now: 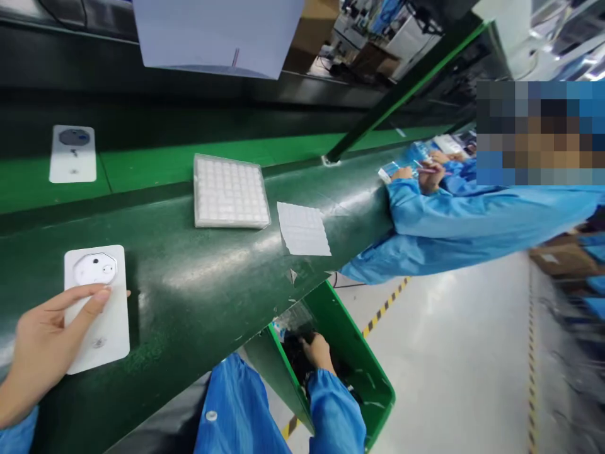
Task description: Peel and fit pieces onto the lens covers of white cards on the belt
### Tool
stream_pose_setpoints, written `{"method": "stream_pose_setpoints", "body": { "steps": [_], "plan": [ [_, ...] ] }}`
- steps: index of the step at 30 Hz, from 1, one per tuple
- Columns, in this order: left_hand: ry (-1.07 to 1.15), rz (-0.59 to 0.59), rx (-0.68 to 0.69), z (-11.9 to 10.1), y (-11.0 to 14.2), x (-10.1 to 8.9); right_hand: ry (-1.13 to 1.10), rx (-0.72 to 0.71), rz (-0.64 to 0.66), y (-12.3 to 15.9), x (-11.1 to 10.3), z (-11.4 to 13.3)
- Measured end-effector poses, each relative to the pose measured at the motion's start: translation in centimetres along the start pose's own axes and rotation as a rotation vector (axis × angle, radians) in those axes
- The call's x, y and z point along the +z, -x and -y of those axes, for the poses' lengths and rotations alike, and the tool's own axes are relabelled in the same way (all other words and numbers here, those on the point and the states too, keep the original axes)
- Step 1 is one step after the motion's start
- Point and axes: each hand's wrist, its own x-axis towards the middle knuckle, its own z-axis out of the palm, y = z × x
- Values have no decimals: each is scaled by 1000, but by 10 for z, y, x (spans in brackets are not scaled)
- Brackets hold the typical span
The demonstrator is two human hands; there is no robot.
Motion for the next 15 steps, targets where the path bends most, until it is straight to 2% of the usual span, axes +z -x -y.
{"method": "stream_pose_setpoints", "body": {
  "steps": [3, 6, 10, 13, 15],
  "plan": [
    [34, 0, -51, -8, 2, 1, 87, 150, -18, 0, 9, -16],
    [61, 9, -80, -13, 4, 2, 98, 160, -7, -10, 3, -8],
    [66, 28, -84, -14, 5, 0, 12, 15, 77, -23, -13, 30],
    [31, 28, -83, -8, 2, -1, -14, -50, 172, -18, -31, 68],
    [1, 25, -44, -2, 1, 0, -6, -74, 322, -4, -43, 95]
  ]
}}
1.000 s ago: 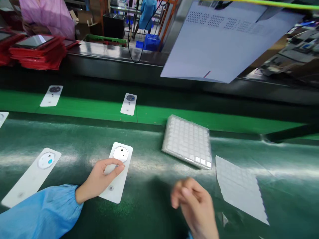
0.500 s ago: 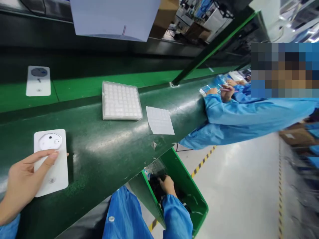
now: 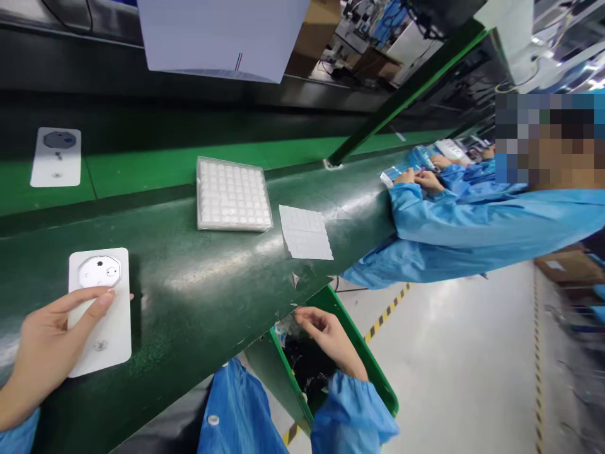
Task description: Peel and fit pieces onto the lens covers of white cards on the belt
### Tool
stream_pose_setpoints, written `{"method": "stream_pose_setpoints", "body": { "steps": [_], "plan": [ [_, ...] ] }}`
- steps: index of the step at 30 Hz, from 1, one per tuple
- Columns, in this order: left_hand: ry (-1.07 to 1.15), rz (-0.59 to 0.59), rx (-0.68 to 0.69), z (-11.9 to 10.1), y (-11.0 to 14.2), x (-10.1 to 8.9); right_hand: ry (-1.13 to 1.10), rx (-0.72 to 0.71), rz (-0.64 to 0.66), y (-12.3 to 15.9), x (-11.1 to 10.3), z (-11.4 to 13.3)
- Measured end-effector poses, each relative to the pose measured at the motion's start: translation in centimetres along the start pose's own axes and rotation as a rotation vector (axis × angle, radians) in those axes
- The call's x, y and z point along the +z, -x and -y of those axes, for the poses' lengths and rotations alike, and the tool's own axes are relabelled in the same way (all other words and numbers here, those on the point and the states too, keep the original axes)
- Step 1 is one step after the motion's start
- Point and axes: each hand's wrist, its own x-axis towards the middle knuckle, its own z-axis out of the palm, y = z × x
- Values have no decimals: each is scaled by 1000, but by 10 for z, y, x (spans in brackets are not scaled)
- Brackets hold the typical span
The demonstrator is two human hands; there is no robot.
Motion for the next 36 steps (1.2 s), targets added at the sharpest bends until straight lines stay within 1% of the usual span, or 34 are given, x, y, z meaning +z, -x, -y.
{"method": "stream_pose_setpoints", "body": {
  "steps": [1, 2, 3, 4, 5, 6, 7, 8, 10, 11, 12, 14, 17, 22, 25, 29, 33, 36],
  "plan": [
    [-10, -5, 36, 2, 0, 1, -5, -11, 113, 8, -1, 15],
    [-15, -9, 80, 4, 0, 2, -23, -27, 258, 15, 2, 30],
    [-14, -10, 128, 5, 1, 4, -65, -47, 363, 21, 9, 46],
    [-7, -2, 172, 6, 2, 5, -120, -68, 410, 25, 20, 62],
    [9, 14, 209, 6, 4, 6, -187, -99, 388, 26, 36, 79],
    [31, 44, 233, 5, 5, 7, -246, -139, 338, 26, 56, 96],
    [57, 71, 245, 5, 7, 7, -282, -192, 289, 24, 78, 115],
    [83, 103, 246, 4, 8, 8, -298, -261, 271, 22, 102, 135],
    [130, 158, 224, 3, 10, 7, -287, -385, 336, 17, 146, 172],
    [150, 187, 211, 3, 11, 7, -288, -437, 367, 14, 164, 187],
    [168, 210, 201, 2, 12, 7, -291, -475, 388, 12, 178, 200],
    [199, 242, 197, 2, 14, 6, -312, -511, 396, 8, 194, 217],
    [235, 281, 202, 3, 14, 5, -360, -483, 412, 4, 199, 223],
    [272, 341, 192, 8, 14, 5, -446, -403, 442, 3, 197, 218],
    [296, 367, 224, 8, 15, 4, -453, -386, 448, 4, 196, 218],
    [310, 373, 304, 7, 16, 3, -444, -377, 462, 5, 192, 221],
    [291, 379, 287, 6, 15, 3, -444, -380, 467, 6, 191, 222],
    [296, 375, 310, 6, 15, 3, -432, -375, 470, 7, 191, 220]
  ]
}}
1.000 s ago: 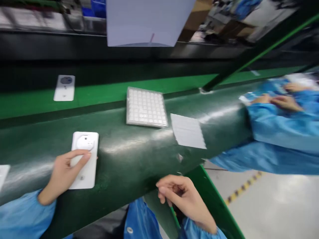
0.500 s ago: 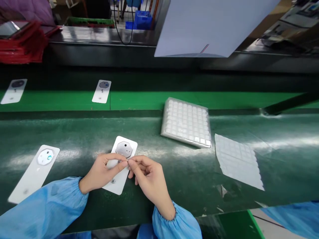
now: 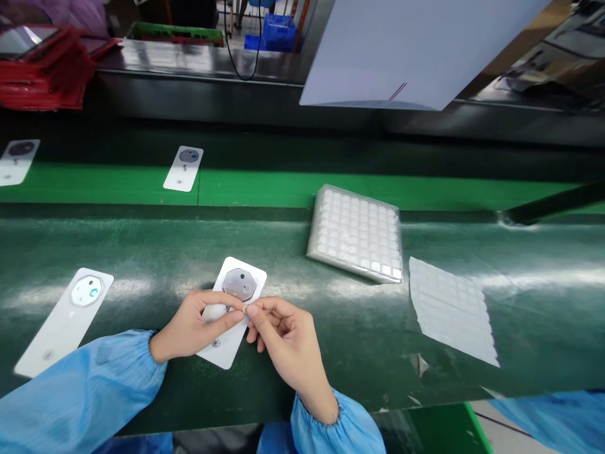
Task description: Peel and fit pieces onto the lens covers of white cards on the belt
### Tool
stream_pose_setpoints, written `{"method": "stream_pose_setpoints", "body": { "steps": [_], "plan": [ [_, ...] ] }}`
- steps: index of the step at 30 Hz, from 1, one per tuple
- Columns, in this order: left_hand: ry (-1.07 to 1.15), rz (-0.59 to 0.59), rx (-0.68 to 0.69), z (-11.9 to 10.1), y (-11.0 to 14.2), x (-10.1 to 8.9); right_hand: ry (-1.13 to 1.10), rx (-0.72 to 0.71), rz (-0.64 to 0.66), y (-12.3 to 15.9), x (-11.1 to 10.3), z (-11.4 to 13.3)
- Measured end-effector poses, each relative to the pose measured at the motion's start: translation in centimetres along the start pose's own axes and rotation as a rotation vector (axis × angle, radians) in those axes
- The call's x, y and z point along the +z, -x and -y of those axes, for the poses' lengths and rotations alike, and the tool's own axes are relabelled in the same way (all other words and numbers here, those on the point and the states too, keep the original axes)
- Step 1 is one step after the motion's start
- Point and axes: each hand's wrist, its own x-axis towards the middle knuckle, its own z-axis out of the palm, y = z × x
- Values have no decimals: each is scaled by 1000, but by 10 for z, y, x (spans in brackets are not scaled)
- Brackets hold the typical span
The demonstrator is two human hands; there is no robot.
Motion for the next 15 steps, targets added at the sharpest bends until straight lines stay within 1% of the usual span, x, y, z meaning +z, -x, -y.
{"method": "stream_pose_setpoints", "body": {
  "steps": [2, 8, 11, 15],
  "plan": [
    [-1, -2, 6, 0, 0, 0, 6, 1, 12, 1, -1, 0],
    [10, 10, -54, 1, 1, 0, 58, -22, 39, 1, -2, 2],
    [-1, -28, -36, 1, 0, -1, 79, -38, 16, 1, 0, 1],
    [-24, -58, -24, 3, 1, 1, 108, -50, -51, 1, 3, -3]
  ]
}}
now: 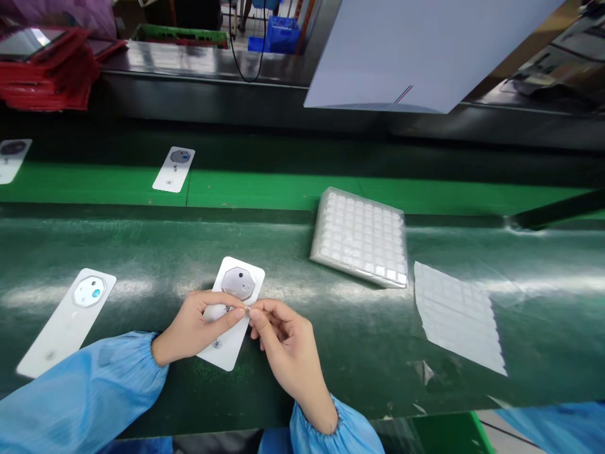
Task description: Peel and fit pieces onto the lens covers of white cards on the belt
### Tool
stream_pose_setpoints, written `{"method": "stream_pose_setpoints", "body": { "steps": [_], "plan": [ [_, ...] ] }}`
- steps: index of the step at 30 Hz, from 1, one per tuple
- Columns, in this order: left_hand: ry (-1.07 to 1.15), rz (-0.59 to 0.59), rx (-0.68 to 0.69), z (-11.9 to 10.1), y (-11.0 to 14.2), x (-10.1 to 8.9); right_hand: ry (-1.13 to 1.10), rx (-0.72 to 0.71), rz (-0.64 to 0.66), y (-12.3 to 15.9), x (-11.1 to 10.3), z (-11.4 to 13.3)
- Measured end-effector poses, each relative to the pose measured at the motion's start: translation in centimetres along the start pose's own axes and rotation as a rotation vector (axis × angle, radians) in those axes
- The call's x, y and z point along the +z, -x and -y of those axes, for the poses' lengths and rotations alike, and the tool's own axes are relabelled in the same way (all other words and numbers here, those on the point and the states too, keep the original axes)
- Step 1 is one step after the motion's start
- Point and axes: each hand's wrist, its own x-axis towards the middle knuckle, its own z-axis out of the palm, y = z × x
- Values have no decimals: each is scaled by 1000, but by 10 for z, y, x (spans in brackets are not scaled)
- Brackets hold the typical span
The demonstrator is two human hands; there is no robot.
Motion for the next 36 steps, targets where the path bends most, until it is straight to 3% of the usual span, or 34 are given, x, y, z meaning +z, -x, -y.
{"method": "stream_pose_setpoints", "body": {
  "steps": [4, 9, 19, 36],
  "plan": [
    [1, -43, 47, 6, 6, 4, 74, -50, -133, -3, 3, 1],
    [77, 11, -15, 10, 10, 7, 170, -104, -257, -9, 7, 3],
    [-45, -6, 104, 6, 6, 5, 187, -83, -264, -10, 9, 3],
    [-31, 7, 137, 9, 7, 4, 249, -118, -243, -11, 7, 14]
  ]
}}
